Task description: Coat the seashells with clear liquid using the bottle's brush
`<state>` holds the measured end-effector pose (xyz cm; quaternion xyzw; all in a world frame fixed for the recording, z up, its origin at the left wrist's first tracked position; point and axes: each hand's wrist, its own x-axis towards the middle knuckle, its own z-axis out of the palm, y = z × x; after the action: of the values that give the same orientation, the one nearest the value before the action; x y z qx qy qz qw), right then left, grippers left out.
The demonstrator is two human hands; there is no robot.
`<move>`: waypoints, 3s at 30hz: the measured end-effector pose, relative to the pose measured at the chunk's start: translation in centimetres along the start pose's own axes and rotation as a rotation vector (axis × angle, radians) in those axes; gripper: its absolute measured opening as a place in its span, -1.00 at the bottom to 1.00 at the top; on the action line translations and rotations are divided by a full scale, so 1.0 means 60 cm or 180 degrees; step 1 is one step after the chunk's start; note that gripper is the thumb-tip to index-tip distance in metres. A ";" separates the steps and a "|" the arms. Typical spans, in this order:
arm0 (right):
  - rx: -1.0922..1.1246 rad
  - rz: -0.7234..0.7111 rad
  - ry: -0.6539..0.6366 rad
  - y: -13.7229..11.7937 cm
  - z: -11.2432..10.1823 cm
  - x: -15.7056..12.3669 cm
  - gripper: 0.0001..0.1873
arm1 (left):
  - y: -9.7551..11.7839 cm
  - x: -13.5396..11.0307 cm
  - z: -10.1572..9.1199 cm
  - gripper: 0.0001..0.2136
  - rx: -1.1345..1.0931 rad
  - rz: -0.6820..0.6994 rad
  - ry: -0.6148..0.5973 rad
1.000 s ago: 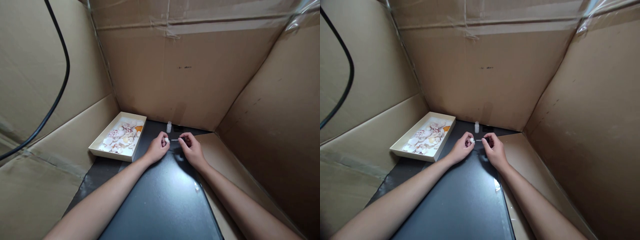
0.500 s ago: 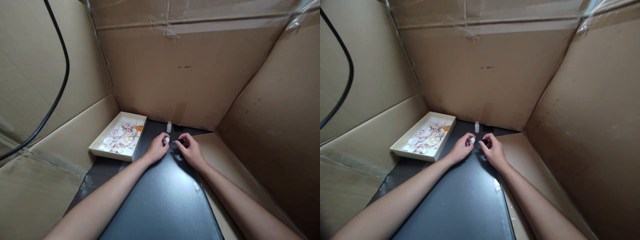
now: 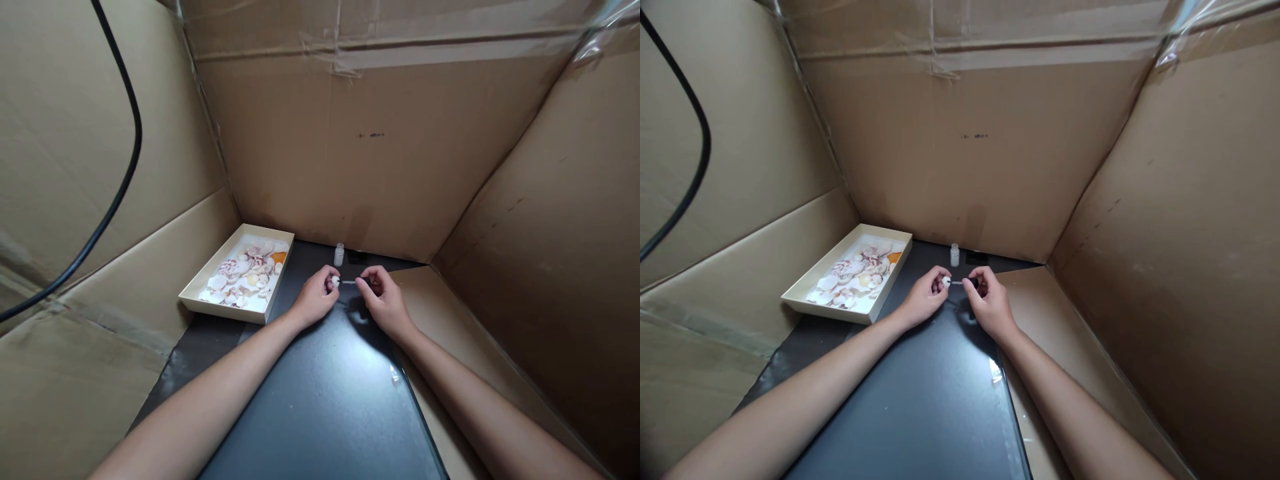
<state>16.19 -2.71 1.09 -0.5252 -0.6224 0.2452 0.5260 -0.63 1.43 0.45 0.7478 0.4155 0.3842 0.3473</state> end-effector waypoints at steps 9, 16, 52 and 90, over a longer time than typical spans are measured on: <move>-0.0275 -0.0092 0.0045 -0.001 -0.001 0.000 -0.79 | 0.004 0.000 -0.002 -0.78 0.0008 -0.0033 0.0001; 0.0039 -0.0070 -0.0194 -0.009 -0.001 -0.005 -0.76 | 0.006 0.000 -0.003 -0.78 0.0039 -0.0053 -0.0022; -0.0363 -0.0270 -0.0306 -0.020 -0.002 -0.012 -0.80 | 0.006 -0.001 -0.003 -0.85 0.0141 -0.0039 -0.0051; -0.0598 -0.0331 -0.0325 -0.023 0.000 -0.010 -0.81 | 0.006 0.000 -0.005 -0.75 0.0240 0.0297 0.0050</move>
<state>15.58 -3.75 2.04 -0.5261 -0.6950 0.1846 0.4541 -0.75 1.35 0.87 0.7759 0.3971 0.3899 0.2972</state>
